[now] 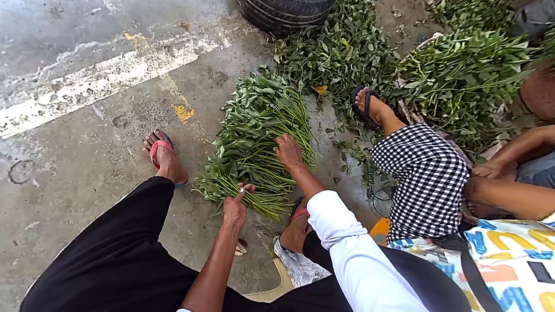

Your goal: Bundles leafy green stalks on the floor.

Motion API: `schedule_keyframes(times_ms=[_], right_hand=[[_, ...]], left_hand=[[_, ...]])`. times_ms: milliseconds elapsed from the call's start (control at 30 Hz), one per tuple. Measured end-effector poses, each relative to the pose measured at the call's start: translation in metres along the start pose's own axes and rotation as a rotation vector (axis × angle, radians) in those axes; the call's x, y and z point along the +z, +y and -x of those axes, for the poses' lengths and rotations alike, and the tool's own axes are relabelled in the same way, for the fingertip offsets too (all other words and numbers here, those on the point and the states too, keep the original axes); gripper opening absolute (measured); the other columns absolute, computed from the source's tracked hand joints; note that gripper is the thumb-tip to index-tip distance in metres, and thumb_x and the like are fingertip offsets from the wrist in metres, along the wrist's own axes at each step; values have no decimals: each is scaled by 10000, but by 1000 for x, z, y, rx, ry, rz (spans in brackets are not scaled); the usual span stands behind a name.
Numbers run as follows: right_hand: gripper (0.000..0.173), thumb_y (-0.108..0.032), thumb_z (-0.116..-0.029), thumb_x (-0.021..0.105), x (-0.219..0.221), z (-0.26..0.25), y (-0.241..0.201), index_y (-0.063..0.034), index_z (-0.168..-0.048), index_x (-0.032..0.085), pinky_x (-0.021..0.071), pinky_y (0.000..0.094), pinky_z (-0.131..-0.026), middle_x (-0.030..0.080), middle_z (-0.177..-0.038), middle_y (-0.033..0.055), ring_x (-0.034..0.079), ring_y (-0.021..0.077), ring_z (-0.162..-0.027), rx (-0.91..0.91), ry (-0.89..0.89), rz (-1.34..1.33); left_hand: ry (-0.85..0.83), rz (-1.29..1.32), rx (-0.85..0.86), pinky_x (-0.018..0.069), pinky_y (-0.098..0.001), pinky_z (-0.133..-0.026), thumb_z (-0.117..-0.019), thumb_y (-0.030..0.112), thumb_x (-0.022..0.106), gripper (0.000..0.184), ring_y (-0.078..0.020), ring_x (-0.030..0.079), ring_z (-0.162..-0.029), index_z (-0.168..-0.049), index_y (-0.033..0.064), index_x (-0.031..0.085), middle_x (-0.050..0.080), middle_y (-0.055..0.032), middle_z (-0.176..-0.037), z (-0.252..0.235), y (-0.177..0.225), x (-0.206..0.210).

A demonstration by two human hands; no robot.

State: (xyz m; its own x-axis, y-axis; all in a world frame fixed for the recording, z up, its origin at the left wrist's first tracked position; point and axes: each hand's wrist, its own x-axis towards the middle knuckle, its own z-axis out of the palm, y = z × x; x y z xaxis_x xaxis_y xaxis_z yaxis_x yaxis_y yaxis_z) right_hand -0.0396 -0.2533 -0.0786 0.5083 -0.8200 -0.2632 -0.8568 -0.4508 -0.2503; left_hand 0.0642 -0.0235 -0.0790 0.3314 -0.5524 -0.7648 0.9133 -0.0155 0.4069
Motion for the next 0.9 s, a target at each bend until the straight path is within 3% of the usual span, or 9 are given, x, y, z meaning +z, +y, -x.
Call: schedule_keyframes(times_ms=[67,233,367,533,733,900], right_hand=[[273,-92,-976,653,6,-4,2,22,-1221,690,447,640,-1007,623,-1307,265,565,457,-1270,-17,26,49],[208,-115,-945,686,4,15,7,9,-1106,728,467,624,-930,703,-1108,244,651,439,-1107,-183,143,42],[195,-134,-915,712,1,37,13,21,-1033,718,480,614,-858,710,-994,240,685,435,-977,-330,242,56],[188,-74,-923,703,-3,67,-12,52,-1061,681,586,560,-716,657,-1048,260,703,417,-859,-272,159,-115],[181,-67,-926,704,16,107,-41,38,-1071,687,565,571,-799,699,-1040,234,710,405,-925,-297,114,-186],[157,-39,-904,706,41,139,-57,31,-1044,705,575,548,-819,699,-1013,217,709,377,-948,-349,123,-318]], left_hand=[[1,1,2,614,-451,-852,-1049,-60,441,190,-300,743,-916,-1230,-39,492,728,-183,-997,0,0,2],[9,13,7,627,-425,-821,-1017,-92,489,179,-278,738,-840,-1190,-49,503,712,-169,-924,-2,-1,5],[-13,-1,9,622,-424,-834,-1028,-77,483,162,-295,743,-870,-1187,-53,507,721,-189,-934,-2,-3,6],[-23,-18,14,614,-411,-835,-1035,-66,475,153,-286,742,-897,-1183,-53,511,732,-194,-968,0,-5,7],[-33,-53,14,599,-419,-866,-1029,-57,499,183,-269,731,-935,-1211,-54,519,721,-189,-1034,-1,-6,9],[-16,-174,25,566,-391,-911,-992,20,630,384,-218,664,-1005,-1344,-36,487,645,-173,-1166,1,-7,5]])
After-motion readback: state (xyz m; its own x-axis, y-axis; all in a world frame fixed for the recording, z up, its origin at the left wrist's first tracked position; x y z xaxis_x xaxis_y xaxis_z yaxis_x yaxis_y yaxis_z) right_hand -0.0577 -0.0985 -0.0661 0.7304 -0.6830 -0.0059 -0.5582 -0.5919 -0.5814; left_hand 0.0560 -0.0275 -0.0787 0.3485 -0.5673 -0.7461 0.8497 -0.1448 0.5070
